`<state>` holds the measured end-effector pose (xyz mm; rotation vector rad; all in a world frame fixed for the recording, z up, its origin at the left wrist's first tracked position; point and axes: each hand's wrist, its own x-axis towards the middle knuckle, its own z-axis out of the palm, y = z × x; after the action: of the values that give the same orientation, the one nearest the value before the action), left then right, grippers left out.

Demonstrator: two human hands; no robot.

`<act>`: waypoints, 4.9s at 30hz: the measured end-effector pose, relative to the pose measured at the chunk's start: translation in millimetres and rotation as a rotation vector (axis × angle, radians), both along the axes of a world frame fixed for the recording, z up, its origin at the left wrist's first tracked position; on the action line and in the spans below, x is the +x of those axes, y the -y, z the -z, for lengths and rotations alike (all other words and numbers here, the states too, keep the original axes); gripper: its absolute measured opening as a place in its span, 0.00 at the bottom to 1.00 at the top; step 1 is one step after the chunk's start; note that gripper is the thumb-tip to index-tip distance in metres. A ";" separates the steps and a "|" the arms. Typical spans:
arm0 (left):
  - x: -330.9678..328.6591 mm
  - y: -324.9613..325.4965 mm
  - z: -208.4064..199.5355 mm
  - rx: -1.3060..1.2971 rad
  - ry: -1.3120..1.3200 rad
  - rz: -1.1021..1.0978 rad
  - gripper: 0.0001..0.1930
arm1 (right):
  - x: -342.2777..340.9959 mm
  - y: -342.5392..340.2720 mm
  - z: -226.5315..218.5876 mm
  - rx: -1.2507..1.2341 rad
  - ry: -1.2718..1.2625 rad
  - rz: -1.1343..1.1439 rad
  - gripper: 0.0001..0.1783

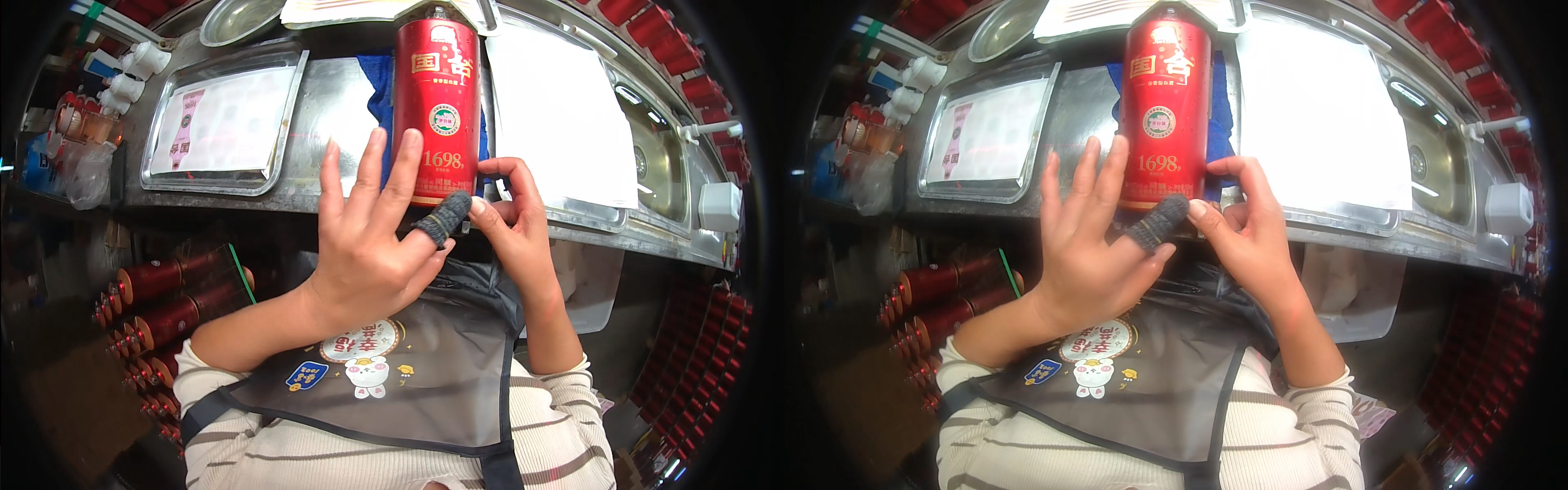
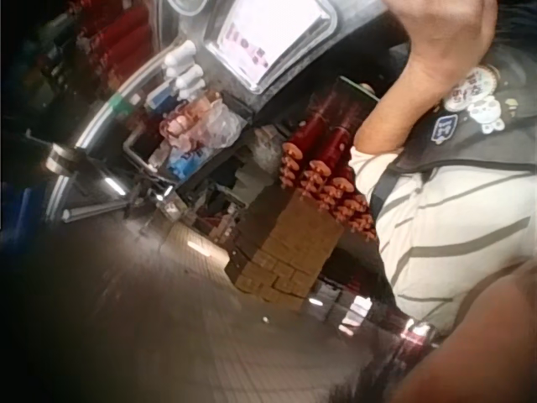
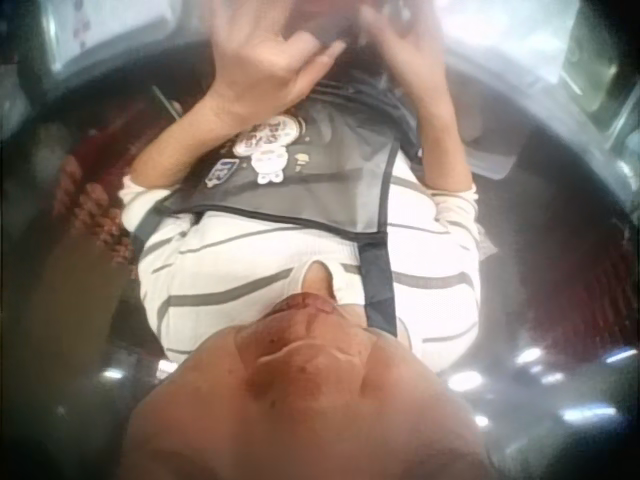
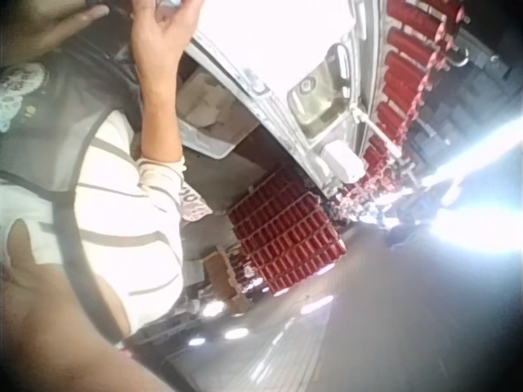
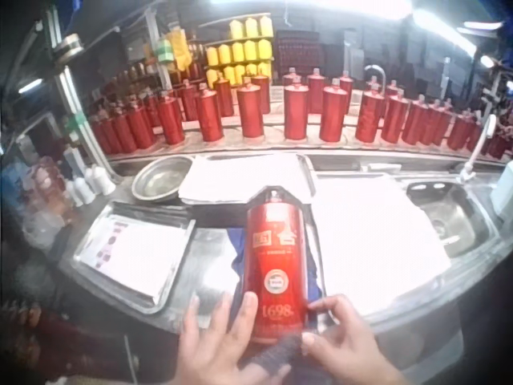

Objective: The person applies gold circular labels to the necks of red cylindrical containers and then affixes a rectangular paper label to the body of each container. The person handles the containers one at a time, rotating them to position the labels, and places finished containers on a nearby tray.

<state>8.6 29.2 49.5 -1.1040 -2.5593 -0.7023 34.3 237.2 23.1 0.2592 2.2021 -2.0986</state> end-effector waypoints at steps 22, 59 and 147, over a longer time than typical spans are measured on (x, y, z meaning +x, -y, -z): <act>8.4 30.3 59.4 0.321 0.193 -0.083 0.25 | -3.0 -31.7 -37.3 -0.098 0.263 -0.182 0.09; -9.6 27.6 51.2 0.282 0.072 -0.029 0.25 | -3.4 -26.1 -30.7 -0.005 0.170 -0.105 0.05; -23.3 -6.1 35.4 0.358 0.063 -0.054 0.31 | -0.4 -8.1 -9.6 -0.131 0.111 0.001 0.04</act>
<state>-14.7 35.4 14.1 -0.9033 -2.3731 -1.1417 33.9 245.2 32.6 0.3577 1.9951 -2.1613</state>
